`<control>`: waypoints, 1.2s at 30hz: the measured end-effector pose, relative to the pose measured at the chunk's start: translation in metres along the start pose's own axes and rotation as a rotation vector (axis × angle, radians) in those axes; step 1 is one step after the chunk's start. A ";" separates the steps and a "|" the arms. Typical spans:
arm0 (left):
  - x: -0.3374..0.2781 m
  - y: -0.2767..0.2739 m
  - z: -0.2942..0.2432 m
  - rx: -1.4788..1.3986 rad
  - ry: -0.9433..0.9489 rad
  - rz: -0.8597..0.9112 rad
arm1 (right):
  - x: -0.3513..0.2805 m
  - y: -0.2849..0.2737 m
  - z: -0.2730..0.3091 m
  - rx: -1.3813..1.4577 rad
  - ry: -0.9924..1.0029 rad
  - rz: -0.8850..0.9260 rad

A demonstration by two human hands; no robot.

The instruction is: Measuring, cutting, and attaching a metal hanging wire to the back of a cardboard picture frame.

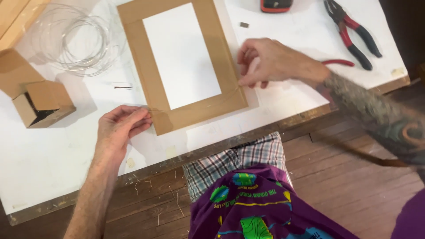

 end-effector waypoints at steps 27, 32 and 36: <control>0.003 0.003 -0.002 0.077 0.046 0.051 | 0.002 0.006 0.001 0.122 0.063 -0.082; 0.000 0.004 -0.005 0.072 0.047 0.052 | 0.001 0.007 0.002 0.109 0.056 -0.090; -0.002 0.006 -0.007 0.080 0.044 0.049 | 0.000 0.006 0.000 0.101 0.051 -0.103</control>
Point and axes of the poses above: each hand's wrist, its own x-axis towards the middle knuckle, its own y-axis out of the palm, z = x × y, the point moved 9 cm from there along x, towards the middle knuckle, and after that the axes turned 7 degrees about x, right-handed, at the moved point
